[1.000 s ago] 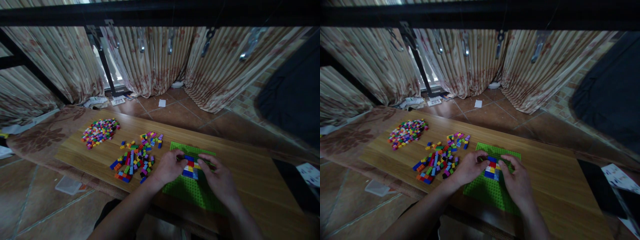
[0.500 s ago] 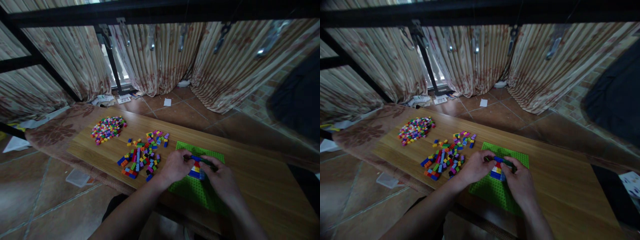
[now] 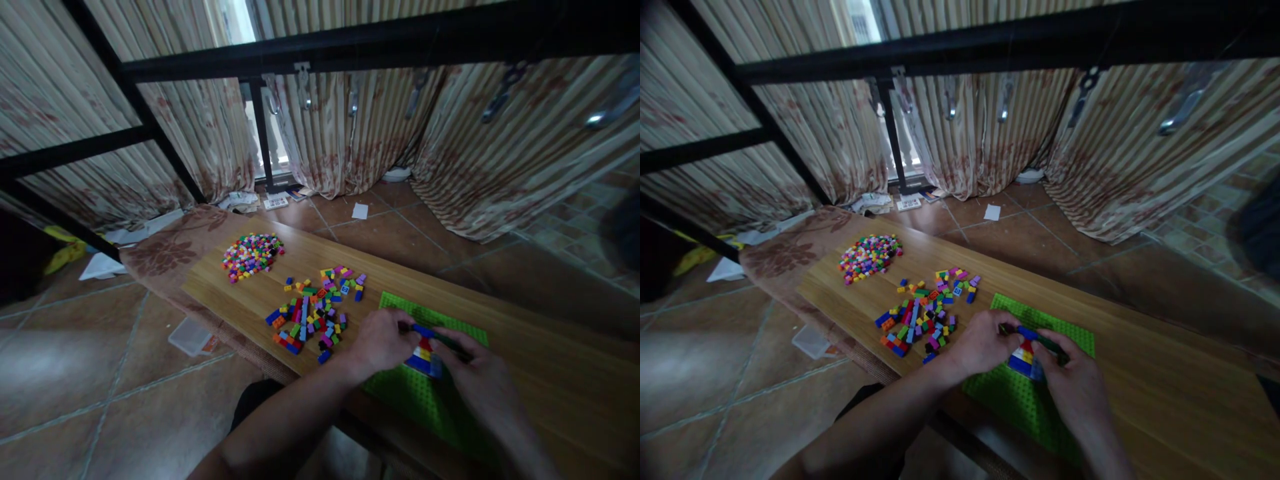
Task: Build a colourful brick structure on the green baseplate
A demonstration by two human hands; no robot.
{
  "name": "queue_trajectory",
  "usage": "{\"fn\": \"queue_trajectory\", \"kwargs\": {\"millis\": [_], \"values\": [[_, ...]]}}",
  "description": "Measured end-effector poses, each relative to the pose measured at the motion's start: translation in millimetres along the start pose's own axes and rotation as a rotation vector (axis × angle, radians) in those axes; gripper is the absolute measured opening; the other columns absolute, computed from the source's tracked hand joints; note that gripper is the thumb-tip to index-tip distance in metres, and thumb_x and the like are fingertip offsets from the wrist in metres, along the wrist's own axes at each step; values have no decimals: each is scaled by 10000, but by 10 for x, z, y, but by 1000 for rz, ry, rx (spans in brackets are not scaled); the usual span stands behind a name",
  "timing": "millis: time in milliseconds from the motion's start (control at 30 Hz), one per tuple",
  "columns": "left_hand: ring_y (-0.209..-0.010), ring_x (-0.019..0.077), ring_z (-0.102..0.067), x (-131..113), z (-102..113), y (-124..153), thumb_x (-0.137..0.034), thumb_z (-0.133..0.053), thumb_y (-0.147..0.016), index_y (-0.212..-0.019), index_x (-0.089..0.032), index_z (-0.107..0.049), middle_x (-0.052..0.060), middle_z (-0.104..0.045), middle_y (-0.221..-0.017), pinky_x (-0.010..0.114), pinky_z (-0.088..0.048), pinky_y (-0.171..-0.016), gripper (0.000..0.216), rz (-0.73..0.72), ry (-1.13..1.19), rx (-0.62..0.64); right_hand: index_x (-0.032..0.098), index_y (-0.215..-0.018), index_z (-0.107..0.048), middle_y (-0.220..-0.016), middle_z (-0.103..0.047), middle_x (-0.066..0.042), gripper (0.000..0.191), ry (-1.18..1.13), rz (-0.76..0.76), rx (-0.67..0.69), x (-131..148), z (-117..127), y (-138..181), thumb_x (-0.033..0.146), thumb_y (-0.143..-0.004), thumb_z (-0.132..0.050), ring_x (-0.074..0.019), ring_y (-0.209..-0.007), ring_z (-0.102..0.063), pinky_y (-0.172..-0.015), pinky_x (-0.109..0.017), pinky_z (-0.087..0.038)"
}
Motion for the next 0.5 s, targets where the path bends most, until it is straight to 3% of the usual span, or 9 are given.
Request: {"fn": "queue_trajectory", "kwargs": {"millis": [300, 500], "values": [[-744, 156, -651, -4, 49, 36, -272, -455, -871, -1050, -171, -701, 49, -731, -893, 235, -504, -691, 321, -112, -28, -37, 247, -1017, -737, -934, -758, -60, 497, 78, -8, -46, -57, 84, 8, 610, -716, -579, -288, -834, -700, -677, -368, -513], [-754, 156, -649, 74, 478, 14, -170, -458, -847, -931, -175, -711, 33, -723, -838, 229, -484, -684, 267, -75, -150, -149, 262, -991, -744, -1014, -749, -70, 472, 95, -81, -190, -61, 193, -5, 611, -746, -541, -326, -963, -675, -804, -449, -503]]}}
Point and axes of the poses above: each hand's wrist, its own y-axis away from the middle knuckle, its own z-axis out of the back of the hand, x = y × z, the point moved 3 cm from there along -y, towards the middle knuckle
